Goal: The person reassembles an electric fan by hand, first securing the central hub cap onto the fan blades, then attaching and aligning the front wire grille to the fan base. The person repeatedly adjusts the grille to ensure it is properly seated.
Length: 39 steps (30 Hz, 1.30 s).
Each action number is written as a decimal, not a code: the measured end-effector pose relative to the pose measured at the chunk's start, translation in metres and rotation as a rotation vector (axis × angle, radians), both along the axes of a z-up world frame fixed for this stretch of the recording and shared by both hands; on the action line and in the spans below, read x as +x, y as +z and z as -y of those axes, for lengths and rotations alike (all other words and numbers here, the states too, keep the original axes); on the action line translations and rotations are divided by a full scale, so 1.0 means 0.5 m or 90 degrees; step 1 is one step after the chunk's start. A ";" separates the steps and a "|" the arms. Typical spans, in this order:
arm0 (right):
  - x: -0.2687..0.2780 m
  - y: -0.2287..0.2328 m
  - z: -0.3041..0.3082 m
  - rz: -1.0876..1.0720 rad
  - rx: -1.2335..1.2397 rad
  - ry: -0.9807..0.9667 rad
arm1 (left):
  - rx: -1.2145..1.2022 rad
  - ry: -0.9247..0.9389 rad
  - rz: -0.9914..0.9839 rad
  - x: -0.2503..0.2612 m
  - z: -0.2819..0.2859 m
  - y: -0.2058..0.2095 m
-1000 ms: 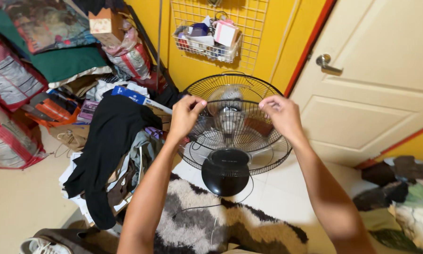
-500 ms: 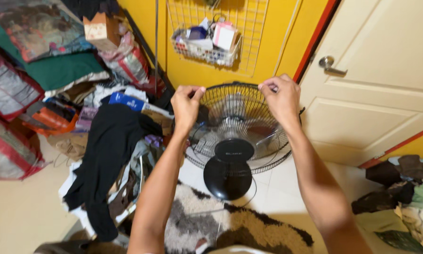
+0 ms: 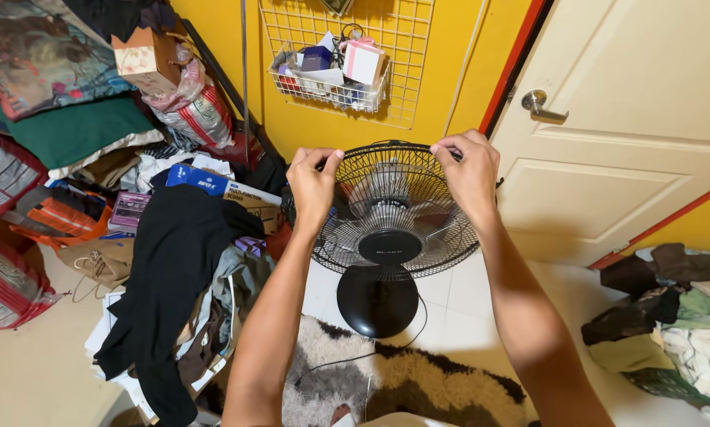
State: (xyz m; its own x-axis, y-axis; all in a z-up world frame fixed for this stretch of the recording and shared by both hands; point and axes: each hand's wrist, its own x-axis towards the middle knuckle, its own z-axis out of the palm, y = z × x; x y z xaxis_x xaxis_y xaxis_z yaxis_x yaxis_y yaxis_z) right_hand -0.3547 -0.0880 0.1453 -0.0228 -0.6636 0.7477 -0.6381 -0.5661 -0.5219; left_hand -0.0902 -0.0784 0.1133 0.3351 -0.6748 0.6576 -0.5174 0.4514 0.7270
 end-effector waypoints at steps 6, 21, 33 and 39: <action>0.001 -0.002 0.002 0.023 0.025 0.009 | -0.012 -0.013 -0.003 0.001 0.005 -0.001; -0.006 -0.020 -0.013 0.053 0.053 -0.004 | -0.002 -0.029 0.000 -0.009 0.000 -0.012; -0.012 -0.041 -0.005 0.082 0.080 0.047 | 0.029 -0.053 -0.034 -0.006 -0.012 -0.026; -0.020 -0.056 0.003 0.078 0.096 0.080 | 0.027 -0.081 -0.060 -0.003 -0.018 -0.033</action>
State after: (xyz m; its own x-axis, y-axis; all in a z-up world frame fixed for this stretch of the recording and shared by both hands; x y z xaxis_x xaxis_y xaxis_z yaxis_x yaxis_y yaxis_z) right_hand -0.3647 -0.0895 0.1173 -0.0180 -0.7710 0.6366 -0.4943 -0.5466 -0.6760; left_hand -0.0916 -0.0696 0.0968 0.3041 -0.7419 0.5976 -0.3868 0.4771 0.7891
